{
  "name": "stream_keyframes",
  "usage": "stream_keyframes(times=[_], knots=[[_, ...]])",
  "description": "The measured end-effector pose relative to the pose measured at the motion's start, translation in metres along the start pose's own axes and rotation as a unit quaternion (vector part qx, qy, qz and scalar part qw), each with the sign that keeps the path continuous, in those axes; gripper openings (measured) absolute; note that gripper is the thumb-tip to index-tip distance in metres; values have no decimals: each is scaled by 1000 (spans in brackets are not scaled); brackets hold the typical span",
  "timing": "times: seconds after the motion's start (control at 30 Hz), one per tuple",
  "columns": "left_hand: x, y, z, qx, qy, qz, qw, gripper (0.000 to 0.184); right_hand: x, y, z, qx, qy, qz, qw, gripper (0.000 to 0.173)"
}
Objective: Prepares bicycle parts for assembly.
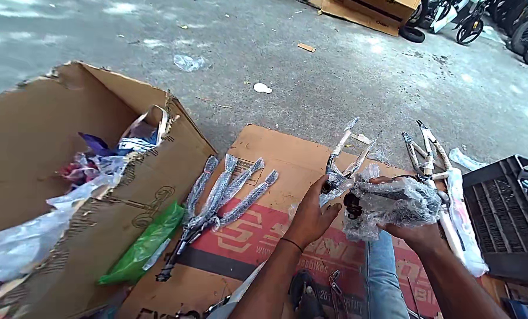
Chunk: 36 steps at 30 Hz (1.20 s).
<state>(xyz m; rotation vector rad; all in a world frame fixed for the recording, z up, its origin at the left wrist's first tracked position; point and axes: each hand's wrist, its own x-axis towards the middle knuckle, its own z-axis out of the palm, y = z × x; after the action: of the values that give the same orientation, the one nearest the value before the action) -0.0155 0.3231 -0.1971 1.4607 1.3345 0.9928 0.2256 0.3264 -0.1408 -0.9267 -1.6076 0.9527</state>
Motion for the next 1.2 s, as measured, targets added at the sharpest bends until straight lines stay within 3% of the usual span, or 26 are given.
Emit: stream_keyframes(times=[0.1, 0.4, 0.53, 0.73, 0.83, 0.97, 1.07, 1.2], knots=[[1, -5, -2, 6, 1, 33, 999, 61, 24, 4, 7, -31, -67, -39, 997, 77], [-2, -7, 4, 68, 23, 105, 992, 51, 36, 1, 16, -40, -118, -111, 986, 74], [-3, -4, 5, 86, 20, 113, 990, 48, 35, -17, 20, -88, -94, -119, 985, 71], [-11, 6, -1, 91, 24, 92, 991, 52, 53, -25, 35, -108, -176, -169, 964, 71], [-16, 8, -3, 121, 8, 78, 989, 45, 63, -38, 49, -186, -179, -176, 950, 63], [-20, 2, -3, 170, 40, 126, 977, 19, 72, -54, 73, -354, -187, -180, 899, 57], [-23, 4, -10, 173, -14, 46, 984, 29, 78, -64, 94, -441, -207, -213, 847, 54], [-18, -10, -4, 47, -53, 1, 997, 50, 94, -67, 122, -555, -249, -190, 770, 44]])
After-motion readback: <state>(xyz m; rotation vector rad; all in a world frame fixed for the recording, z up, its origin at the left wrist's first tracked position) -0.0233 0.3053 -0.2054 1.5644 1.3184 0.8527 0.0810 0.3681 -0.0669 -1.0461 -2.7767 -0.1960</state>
